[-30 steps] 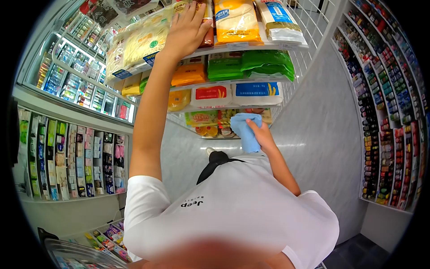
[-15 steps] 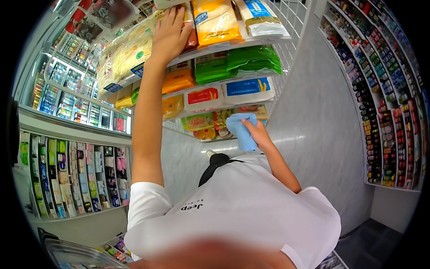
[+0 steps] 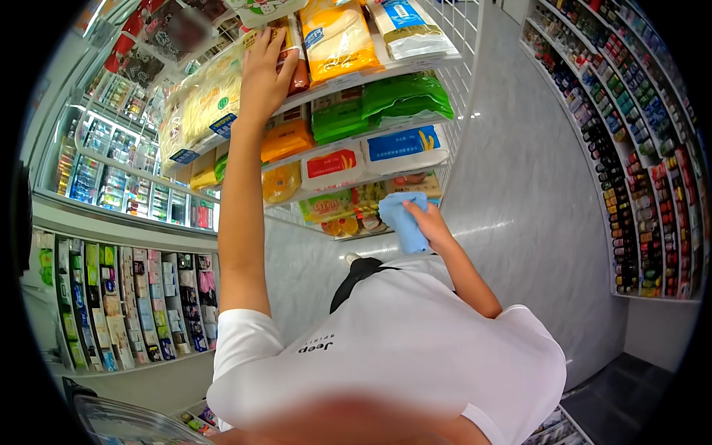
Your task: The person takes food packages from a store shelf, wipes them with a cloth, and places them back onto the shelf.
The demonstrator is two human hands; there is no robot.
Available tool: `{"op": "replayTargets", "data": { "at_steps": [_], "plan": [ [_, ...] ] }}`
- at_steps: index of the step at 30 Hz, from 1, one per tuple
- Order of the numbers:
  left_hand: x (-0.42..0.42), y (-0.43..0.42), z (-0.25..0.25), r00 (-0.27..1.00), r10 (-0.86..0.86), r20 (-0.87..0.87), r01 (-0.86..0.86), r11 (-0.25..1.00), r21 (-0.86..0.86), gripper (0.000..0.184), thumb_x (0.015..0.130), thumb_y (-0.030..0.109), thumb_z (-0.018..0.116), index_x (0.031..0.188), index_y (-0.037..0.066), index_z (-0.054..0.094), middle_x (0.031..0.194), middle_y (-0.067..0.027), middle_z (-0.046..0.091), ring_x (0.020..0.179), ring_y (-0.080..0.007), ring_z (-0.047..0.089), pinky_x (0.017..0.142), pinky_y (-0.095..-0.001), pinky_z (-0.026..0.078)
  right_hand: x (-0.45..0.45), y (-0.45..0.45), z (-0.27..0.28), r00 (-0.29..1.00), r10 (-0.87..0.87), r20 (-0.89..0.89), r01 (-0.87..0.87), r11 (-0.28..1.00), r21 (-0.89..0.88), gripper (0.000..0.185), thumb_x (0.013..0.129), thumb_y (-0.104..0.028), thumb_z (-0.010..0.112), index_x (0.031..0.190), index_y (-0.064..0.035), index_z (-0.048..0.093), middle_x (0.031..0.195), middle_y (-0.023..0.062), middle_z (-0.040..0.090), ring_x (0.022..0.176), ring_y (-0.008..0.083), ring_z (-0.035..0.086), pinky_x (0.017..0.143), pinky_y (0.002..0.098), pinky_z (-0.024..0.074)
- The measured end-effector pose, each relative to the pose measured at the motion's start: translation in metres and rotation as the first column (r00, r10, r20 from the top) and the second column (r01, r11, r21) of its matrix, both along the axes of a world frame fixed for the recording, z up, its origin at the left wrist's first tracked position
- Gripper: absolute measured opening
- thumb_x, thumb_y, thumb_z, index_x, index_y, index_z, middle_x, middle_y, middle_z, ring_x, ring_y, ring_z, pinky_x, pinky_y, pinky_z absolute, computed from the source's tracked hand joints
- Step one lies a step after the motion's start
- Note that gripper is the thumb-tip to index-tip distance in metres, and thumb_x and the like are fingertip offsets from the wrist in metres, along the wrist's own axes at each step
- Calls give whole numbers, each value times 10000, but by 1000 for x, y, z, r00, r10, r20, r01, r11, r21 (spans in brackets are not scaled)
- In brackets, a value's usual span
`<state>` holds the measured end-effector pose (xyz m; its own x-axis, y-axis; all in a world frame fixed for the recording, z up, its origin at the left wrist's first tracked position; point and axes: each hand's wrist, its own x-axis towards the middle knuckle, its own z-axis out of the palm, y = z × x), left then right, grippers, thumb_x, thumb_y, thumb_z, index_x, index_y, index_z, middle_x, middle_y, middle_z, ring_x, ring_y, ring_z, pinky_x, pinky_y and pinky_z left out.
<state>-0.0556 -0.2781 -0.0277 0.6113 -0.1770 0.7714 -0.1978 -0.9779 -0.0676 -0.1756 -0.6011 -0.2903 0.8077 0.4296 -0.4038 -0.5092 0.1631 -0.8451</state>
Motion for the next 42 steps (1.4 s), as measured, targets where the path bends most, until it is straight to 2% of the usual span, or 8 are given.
{"op": "replayTargets", "data": {
  "at_steps": [15,24,28,35,36,39,40,42],
  "plan": [
    [-12,-5,-2,998,-19,-55,16,999,-48,509,971,369,524,1368,51,520,1456,-200,451,1367,-368,391,1172,-487,195,-7,-11,-6,999,-19,-44,21,999,50,415,945,-276,635,1240,12,586,1137,87,659,994,161,631,846,301,512],
    [-29,-48,24,995,-96,10,96,984,-152,282,904,205,642,1132,41,673,1267,-144,619,1140,-337,584,977,-417,452,-5,-18,-6,997,-61,-49,63,997,48,403,946,-276,635,1228,8,590,1121,81,663,980,153,632,838,295,512],
    [-4,-74,36,918,-395,31,396,917,-40,187,900,69,605,1075,76,669,1183,-111,645,992,-306,644,820,-377,521,-4,-26,-12,995,-84,-61,88,995,55,397,947,-282,633,1217,6,590,1106,80,663,963,148,630,828,294,512],
    [47,-104,54,830,-508,-230,548,820,166,292,841,2,569,1117,80,626,1210,-83,616,1073,-311,603,886,-411,515,-11,-42,-16,979,-200,-48,200,980,5,406,949,-290,630,1220,9,586,1088,77,665,946,143,629,818,296,513],
    [54,-105,56,814,-531,-234,577,786,222,438,794,-2,623,1215,107,580,1254,-77,583,1135,-304,572,921,-406,513,-13,-44,-14,974,-223,-51,224,975,10,408,949,-292,630,1220,9,586,1085,77,666,942,142,630,814,296,514],
    [56,-118,78,747,-362,-557,557,798,230,610,889,106,595,1464,95,392,1498,-216,373,1350,-381,399,1133,-441,319,-23,-55,-11,953,-296,-60,295,955,-23,402,952,-294,625,1212,11,592,1073,77,669,927,139,635,797,292,518],
    [64,-123,78,756,-352,-552,568,772,286,805,754,18,723,1473,153,387,1488,-211,384,1360,-381,384,1133,-411,331,-27,-60,-10,946,-320,-60,318,947,-42,399,953,-294,622,1209,11,595,1069,77,671,921,138,637,790,290,520],
    [67,-136,88,694,-338,-636,621,729,290,890,691,60,794,1474,148,381,1473,-215,397,1357,-384,385,1130,-415,335,-34,-68,-11,929,-369,-41,368,929,-35,392,955,-293,619,1197,14,602,1060,78,674,908,137,641,776,287,524]
  ]
}}
